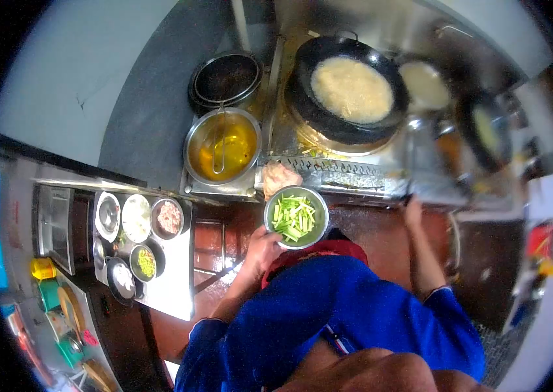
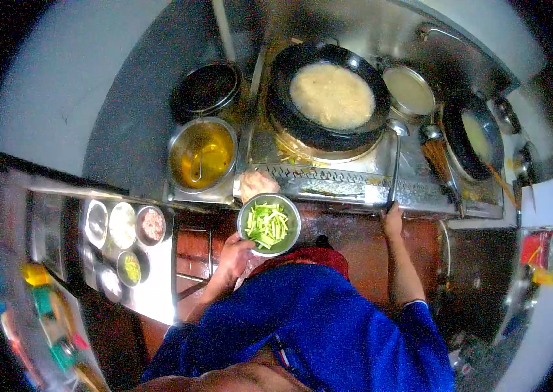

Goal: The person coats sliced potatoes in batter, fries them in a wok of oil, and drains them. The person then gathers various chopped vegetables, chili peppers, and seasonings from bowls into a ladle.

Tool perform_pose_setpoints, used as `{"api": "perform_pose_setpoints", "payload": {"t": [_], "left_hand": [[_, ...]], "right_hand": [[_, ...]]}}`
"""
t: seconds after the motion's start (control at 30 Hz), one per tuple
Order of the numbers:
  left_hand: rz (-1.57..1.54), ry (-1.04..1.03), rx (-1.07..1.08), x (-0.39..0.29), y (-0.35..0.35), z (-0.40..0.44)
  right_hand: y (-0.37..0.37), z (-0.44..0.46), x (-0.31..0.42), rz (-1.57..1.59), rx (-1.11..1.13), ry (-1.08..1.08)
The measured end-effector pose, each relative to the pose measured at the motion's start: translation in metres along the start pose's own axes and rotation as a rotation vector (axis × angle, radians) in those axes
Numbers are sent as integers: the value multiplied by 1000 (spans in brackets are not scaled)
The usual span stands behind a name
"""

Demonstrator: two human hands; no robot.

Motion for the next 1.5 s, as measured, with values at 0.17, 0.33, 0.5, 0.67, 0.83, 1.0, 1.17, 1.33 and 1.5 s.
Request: {"api": "perform_pose_setpoints", "payload": {"t": [0.17, 0.33, 0.5, 0.67, 0.83, 1.0, 1.17, 1.33, 1.5], "left_hand": [[-9, -79, -8, -1, 7, 14], [-93, -281, -113, 16, -4, -13], [-144, -363, -159, 25, 1, 3], [-109, -365, -197, 26, -15, 9], [-149, -348, -172, 31, -29, 23], [-173, -403, -233, 37, -32, 11], [166, -374, -410, 44, 8, 1], [-294, -603, -638, 67, 43, -23], [-133, -642, -755, 81, 90, -50]], "right_hand": [[32, 43, 3, 168, -101, -13], [115, 8, 9, 483, -116, 95], [230, -8, 30, 347, 167, 263], [268, 13, 78, 26, 263, 557], [188, 71, 135, 203, 197, 540], [180, 76, 165, 581, 178, 306], [136, 138, 145, 370, 16, 355], [130, 82, 171, 1284, 562, -46], [135, 57, 168, 1707, 762, -270]]}}
Point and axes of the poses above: each hand's wrist, its own z-axis towards the middle knuckle, its own y-axis out of the back of the hand, x = y × z, the point moved 4 cm from there along z, towards the middle knuckle, and after that the axes turned 4 degrees about x, right-handed, at the moved point
